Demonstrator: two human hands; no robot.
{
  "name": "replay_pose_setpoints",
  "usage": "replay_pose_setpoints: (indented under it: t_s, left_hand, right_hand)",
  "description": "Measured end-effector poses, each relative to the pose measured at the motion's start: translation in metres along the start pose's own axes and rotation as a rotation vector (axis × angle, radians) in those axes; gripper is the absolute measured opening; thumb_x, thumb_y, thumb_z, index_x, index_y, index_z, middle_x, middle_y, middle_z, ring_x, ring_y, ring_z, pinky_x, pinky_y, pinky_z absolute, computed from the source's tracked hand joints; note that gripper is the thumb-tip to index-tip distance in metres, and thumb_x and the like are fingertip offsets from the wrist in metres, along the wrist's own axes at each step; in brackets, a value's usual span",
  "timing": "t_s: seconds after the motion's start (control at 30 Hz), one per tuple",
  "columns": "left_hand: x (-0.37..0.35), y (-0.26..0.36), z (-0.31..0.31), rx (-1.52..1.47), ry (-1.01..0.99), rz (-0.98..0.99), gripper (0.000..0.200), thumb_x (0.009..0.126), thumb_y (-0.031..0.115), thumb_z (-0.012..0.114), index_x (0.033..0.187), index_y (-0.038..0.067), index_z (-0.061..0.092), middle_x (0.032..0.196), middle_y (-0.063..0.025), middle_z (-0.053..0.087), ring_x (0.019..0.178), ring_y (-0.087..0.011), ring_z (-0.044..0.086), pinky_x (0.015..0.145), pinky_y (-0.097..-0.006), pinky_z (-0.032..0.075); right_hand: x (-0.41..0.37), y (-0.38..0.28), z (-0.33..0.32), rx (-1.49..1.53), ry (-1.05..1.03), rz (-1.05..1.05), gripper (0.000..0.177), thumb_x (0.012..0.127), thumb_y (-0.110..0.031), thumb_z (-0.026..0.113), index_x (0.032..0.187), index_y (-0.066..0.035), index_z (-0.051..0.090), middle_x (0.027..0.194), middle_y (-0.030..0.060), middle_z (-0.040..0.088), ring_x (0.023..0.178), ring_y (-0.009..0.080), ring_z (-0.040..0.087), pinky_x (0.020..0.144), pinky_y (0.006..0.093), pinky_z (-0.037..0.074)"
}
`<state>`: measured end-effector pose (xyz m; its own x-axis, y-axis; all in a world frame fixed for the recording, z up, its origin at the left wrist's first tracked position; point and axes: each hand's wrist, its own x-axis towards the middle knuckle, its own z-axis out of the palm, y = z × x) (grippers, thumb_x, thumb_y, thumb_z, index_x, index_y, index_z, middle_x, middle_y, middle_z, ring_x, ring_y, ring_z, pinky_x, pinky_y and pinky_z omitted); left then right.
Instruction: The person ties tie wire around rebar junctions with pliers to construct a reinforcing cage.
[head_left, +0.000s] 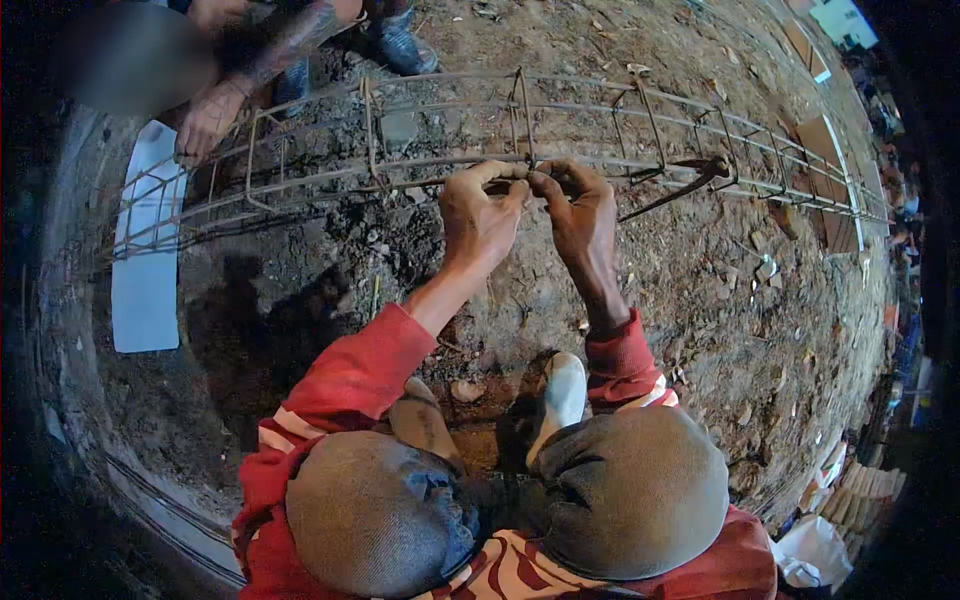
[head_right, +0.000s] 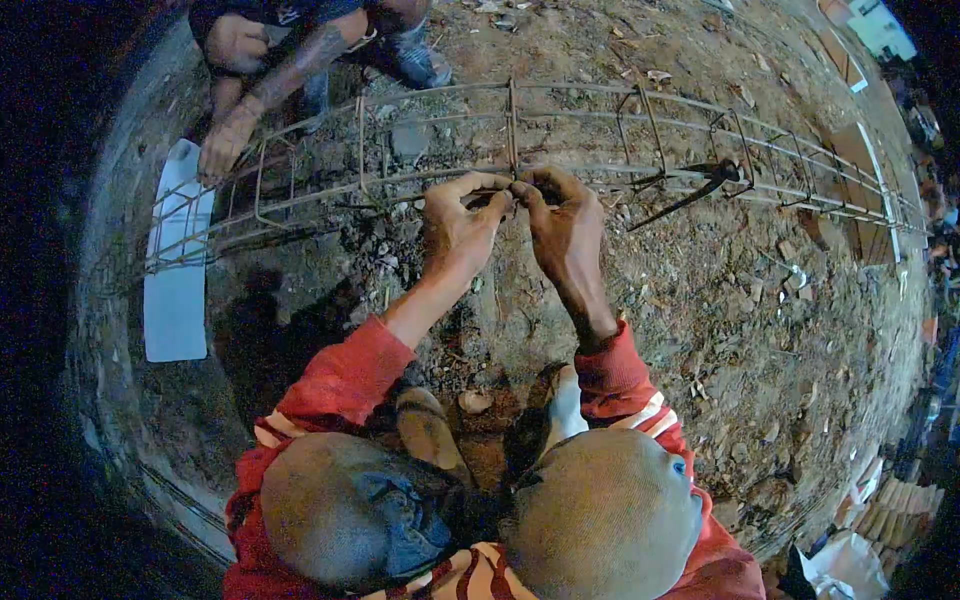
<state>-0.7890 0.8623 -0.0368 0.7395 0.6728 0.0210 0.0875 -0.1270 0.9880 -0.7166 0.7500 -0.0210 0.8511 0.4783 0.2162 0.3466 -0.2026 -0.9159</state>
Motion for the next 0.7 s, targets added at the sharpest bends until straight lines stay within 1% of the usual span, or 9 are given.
replay_pose_setpoints:
  t_s: [0.17, 0.23, 0.33, 0.4, 0.47, 0.53, 0.6, 0.67, 0.7]
  left_hand:
    - [0.0, 0.007, 0.0, 0.214, 0.056, 0.204, 0.019, 0.079, 0.014, 0.069, 0.088, -0.002, 0.072, 0.075, -0.012, 0.071, 0.065, -0.0146, 0.066, 0.064, -0.0298, 0.052]
    - [-0.001, 0.012, 0.001, -0.001, 0.025, -0.02, 0.018, 0.078, 0.013, 0.069, 0.087, -0.002, 0.072, 0.072, -0.0116, 0.071, 0.065, -0.014, 0.066, 0.062, -0.0308, 0.052]
    - [-0.002, 0.037, -0.003, 0.055, 0.008, -0.096, 0.011, 0.08, 0.003, 0.068, 0.088, -0.003, 0.072, 0.078, -0.0049, 0.07, 0.071, -0.0099, 0.064, 0.064, -0.0272, 0.051]
    - [-0.006, 0.051, -0.003, 0.064, -0.016, -0.14, 0.013, 0.079, 0.007, 0.069, 0.087, -0.003, 0.073, 0.078, -0.0081, 0.072, 0.071, -0.0125, 0.066, 0.064, -0.0279, 0.051]
    - [-0.007, 0.049, -0.004, 0.274, 0.029, 0.211, 0.017, 0.075, 0.009, 0.068, 0.087, -0.001, 0.072, 0.075, -0.0155, 0.071, 0.064, -0.0194, 0.068, 0.062, -0.0297, 0.053]
    - [-0.007, 0.052, -0.009, 0.273, 0.025, 0.313, 0.017, 0.073, 0.009, 0.066, 0.087, 0.001, 0.071, 0.075, -0.0163, 0.07, 0.066, -0.0258, 0.068, 0.064, -0.033, 0.053]
    - [-0.012, 0.084, -0.019, 0.663, -0.043, 0.535, 0.019, 0.076, 0.011, 0.066, 0.092, 0.001, 0.07, 0.083, -0.0142, 0.072, 0.077, -0.0279, 0.068, 0.073, -0.0323, 0.052]
    - [-0.013, 0.135, -0.02, 0.35, -0.291, 0.751, 0.017, 0.076, 0.012, 0.066, 0.09, 0.002, 0.07, 0.083, -0.0138, 0.07, 0.081, -0.0282, 0.067, 0.076, -0.0349, 0.051]
    - [-0.027, 0.13, -0.002, 0.378, -0.25, 0.749, 0.017, 0.076, 0.012, 0.066, 0.09, 0.002, 0.07, 0.083, -0.0138, 0.07, 0.081, -0.0282, 0.067, 0.076, -0.0349, 0.051]
  right_hand:
    - [-0.006, 0.001, -0.001, -0.417, 0.144, -0.274, 0.015, 0.083, -0.009, 0.066, 0.097, -0.008, 0.067, 0.086, 0.0143, 0.068, 0.074, 0.0348, 0.065, 0.063, 0.0403, 0.051]
    - [-0.009, 0.005, -0.001, -0.421, 0.15, -0.354, 0.017, 0.081, -0.008, 0.066, 0.098, -0.009, 0.066, 0.088, 0.0132, 0.067, 0.076, 0.0344, 0.065, 0.064, 0.0404, 0.051]
    - [-0.014, 0.007, 0.006, -0.45, 0.172, -0.444, 0.02, 0.077, -0.003, 0.063, 0.096, -0.008, 0.062, 0.084, 0.0126, 0.061, 0.079, 0.0333, 0.062, 0.066, 0.0416, 0.049]
    - [-0.016, 0.004, 0.012, -0.367, 0.203, -0.391, 0.018, 0.076, -0.006, 0.065, 0.094, -0.007, 0.061, 0.083, 0.0126, 0.06, 0.078, 0.033, 0.061, 0.064, 0.0424, 0.048]
    - [-0.015, 0.006, 0.014, -0.389, 0.214, -0.358, 0.019, 0.077, -0.01, 0.066, 0.095, -0.007, 0.061, 0.084, 0.0124, 0.061, 0.078, 0.0335, 0.061, 0.064, 0.0426, 0.048]
    - [-0.015, 0.008, 0.015, -0.407, 0.222, -0.326, 0.02, 0.077, -0.013, 0.067, 0.095, -0.008, 0.06, 0.085, 0.0123, 0.061, 0.077, 0.0339, 0.061, 0.064, 0.0427, 0.048]
    - [-0.013, 0.01, 0.015, -0.39, 0.213, -0.316, 0.021, 0.076, -0.018, 0.069, 0.094, -0.008, 0.062, 0.081, 0.0123, 0.061, 0.075, 0.0332, 0.061, 0.063, 0.0431, 0.048]
    - [-0.025, 0.094, 0.04, -0.527, 0.205, -0.281, 0.018, 0.077, -0.019, 0.07, 0.09, -0.008, 0.063, 0.079, 0.0126, 0.062, 0.076, 0.0325, 0.062, 0.064, 0.0419, 0.048]
    - [-0.028, 0.123, 0.051, -0.667, 0.192, -0.247, 0.016, 0.078, -0.02, 0.07, 0.086, -0.007, 0.065, 0.077, 0.0129, 0.063, 0.076, 0.0318, 0.062, 0.064, 0.0407, 0.049]
